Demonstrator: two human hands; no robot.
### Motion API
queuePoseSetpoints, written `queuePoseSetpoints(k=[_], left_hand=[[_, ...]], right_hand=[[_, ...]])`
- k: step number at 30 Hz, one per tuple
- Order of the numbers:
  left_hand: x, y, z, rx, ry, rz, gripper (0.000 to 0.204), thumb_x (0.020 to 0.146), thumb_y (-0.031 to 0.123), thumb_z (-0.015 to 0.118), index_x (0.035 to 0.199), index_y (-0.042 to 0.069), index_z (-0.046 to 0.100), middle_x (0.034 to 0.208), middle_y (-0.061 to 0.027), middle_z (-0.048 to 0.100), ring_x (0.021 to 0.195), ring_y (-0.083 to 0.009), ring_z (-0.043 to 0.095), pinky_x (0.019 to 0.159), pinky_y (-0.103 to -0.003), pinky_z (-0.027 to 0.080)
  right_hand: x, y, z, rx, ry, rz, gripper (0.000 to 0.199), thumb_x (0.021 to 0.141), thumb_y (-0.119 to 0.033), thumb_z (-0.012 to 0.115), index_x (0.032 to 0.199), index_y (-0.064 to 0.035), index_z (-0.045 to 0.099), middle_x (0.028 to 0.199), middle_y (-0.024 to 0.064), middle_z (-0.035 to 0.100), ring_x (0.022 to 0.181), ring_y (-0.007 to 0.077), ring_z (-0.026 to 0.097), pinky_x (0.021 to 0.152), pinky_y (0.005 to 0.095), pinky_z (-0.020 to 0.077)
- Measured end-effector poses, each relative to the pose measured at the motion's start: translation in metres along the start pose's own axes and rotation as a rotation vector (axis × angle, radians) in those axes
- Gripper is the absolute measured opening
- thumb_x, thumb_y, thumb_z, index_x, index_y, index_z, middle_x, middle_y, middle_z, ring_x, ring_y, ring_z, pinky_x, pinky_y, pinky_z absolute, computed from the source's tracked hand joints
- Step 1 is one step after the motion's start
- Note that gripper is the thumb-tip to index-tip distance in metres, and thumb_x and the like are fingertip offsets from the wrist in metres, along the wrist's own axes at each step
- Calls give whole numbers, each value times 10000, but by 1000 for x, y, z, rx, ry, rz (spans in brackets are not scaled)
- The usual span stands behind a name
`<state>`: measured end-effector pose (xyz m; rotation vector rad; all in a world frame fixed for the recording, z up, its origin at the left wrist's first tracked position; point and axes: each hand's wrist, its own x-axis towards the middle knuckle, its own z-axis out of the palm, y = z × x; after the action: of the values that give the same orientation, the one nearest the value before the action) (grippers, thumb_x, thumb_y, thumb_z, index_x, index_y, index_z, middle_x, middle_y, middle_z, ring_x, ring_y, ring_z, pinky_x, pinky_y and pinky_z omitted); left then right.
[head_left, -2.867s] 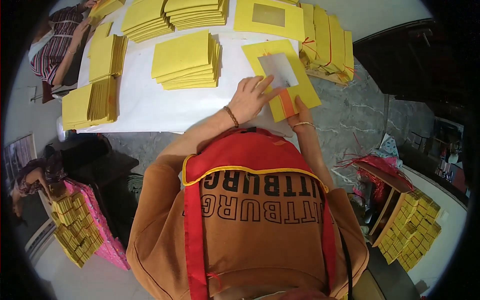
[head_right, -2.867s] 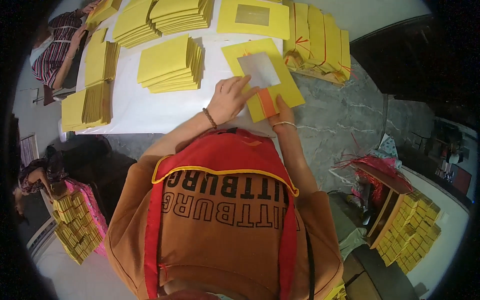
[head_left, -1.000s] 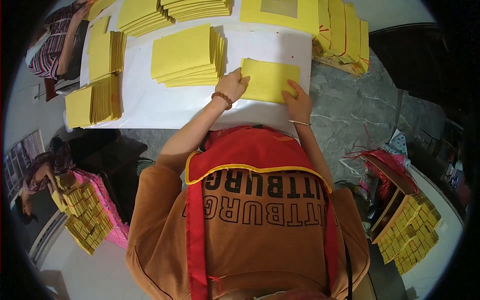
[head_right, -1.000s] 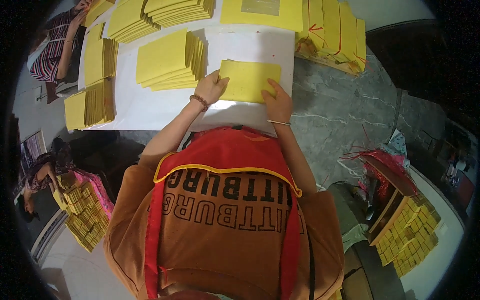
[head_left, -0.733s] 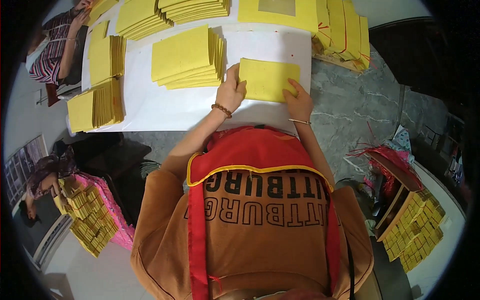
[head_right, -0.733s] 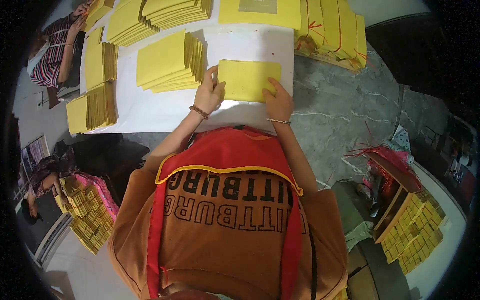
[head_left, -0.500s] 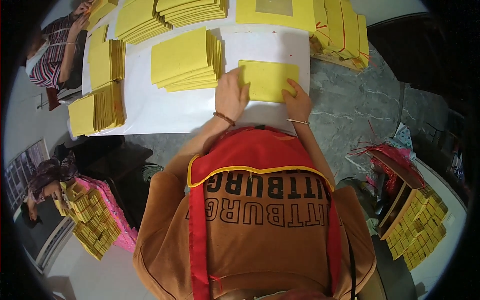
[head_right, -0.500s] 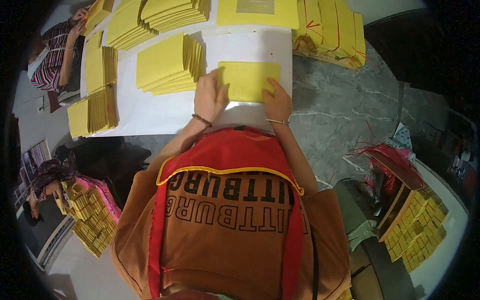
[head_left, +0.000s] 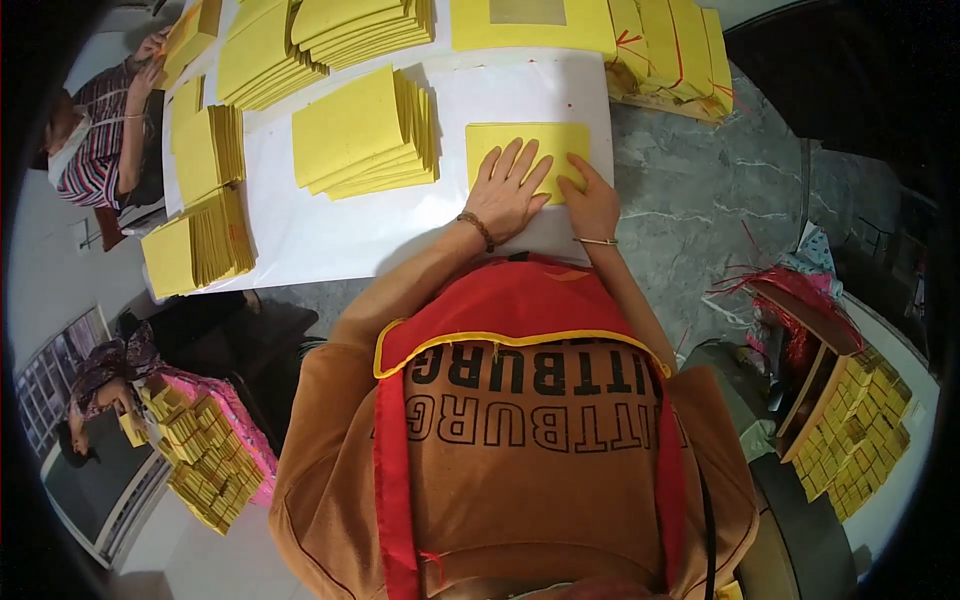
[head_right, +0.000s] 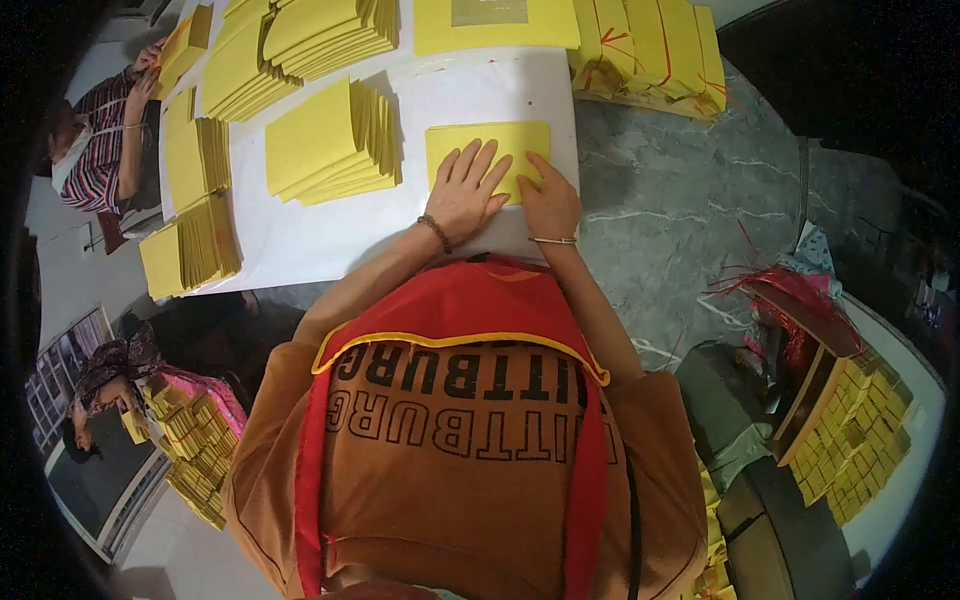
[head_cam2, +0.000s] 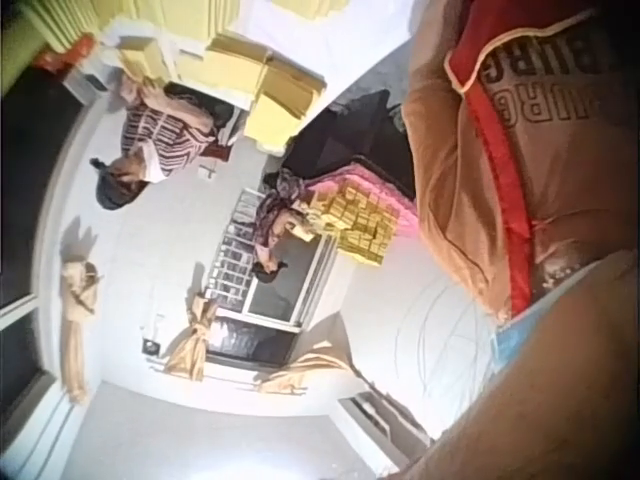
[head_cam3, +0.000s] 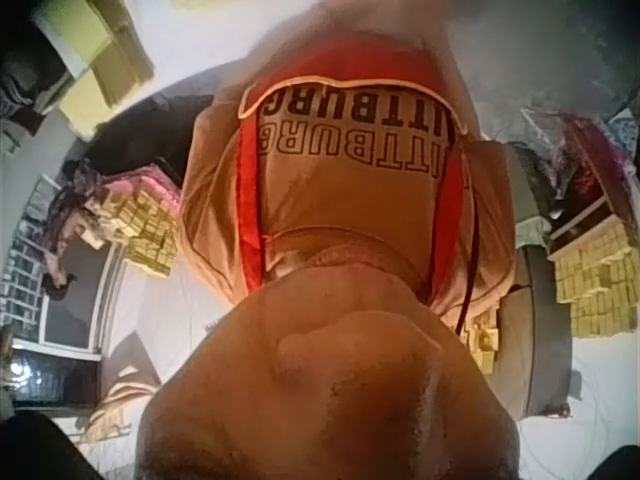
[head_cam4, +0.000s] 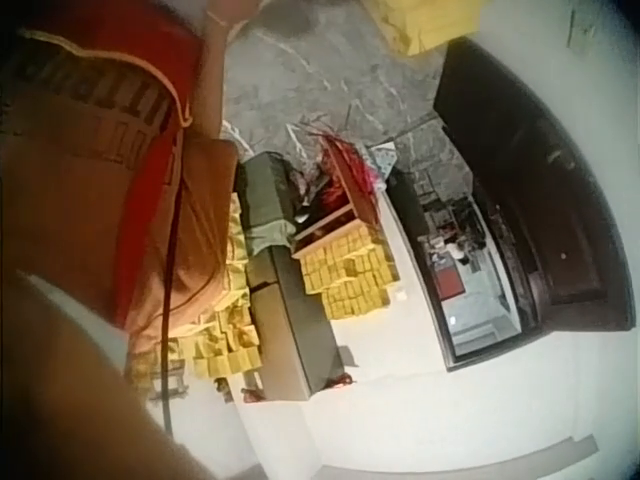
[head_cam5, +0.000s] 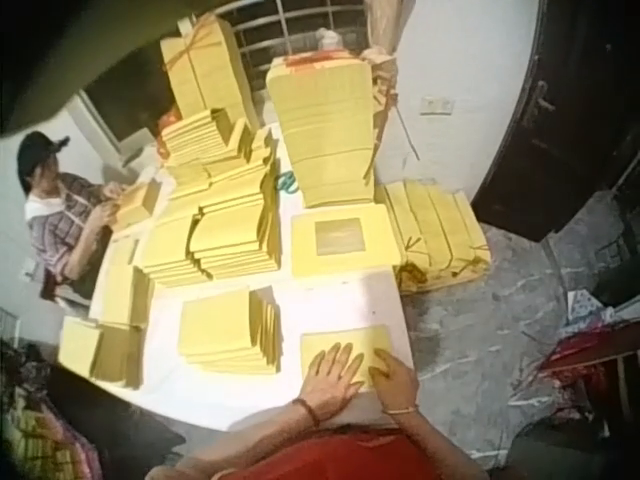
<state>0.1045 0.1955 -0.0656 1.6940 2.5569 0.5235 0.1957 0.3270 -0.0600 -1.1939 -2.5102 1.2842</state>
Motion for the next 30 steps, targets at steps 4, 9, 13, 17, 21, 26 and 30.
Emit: queuePoseSetpoints(k=[4,9,13,17,21,26,30], left_hand=[[1,-1,2,-1,-19,1,506,832,321,534,1269,92,424,1338,-154,365,1236,-324,328,1004,-477,262],[-2,-5,3,25,-54,6,511,834,320,515,1276,86,414,1350,-156,355,1249,-337,312,1020,-495,221],[0,-4,2,-36,-7,6,517,817,298,522,1266,66,413,1348,-162,351,1256,-341,296,1025,-486,217],[-1,-12,-6,-200,3,42,555,774,267,562,1269,66,415,1335,-161,361,1224,-333,327,993,-477,258],[-6,-15,6,-23,3,159,524,774,243,561,1239,29,446,1292,-191,408,1155,-334,392,935,-452,321],[-8,-11,-1,326,113,389,414,779,189,499,1123,-39,532,1117,-271,526,974,-350,521,792,-408,430],[-2,-7,-2,386,151,366,432,755,168,506,1134,-38,520,1090,-235,553,943,-311,545,748,-369,454]], right_hand=[[-13,7,-2,-188,142,-294,410,782,-288,592,1167,-153,551,1204,109,510,1013,265,525,851,440,383],[-21,-8,3,-510,44,-775,527,827,-385,527,1255,-91,437,1336,102,385,1226,290,363,954,612,194],[-17,16,24,-537,51,-598,614,875,-467,384,1325,-52,333,1388,131,313,1298,293,266,964,657,116],[-16,21,30,-539,55,-593,626,882,-469,356,1346,-53,304,1419,127,268,1321,287,224,976,662,62],[-14,23,32,-533,40,-589,604,886,-442,364,1347,-56,305,1430,125,249,1328,288,209,988,647,37],[-4,21,13,-285,-208,-464,491,925,-302,285,1361,-77,293,1442,123,227,1343,266,187,1027,589,19],[9,33,-7,649,-272,-189,563,961,-427,155,1382,-70,266,1425,100,284,1336,215,212,1073,416,129]])
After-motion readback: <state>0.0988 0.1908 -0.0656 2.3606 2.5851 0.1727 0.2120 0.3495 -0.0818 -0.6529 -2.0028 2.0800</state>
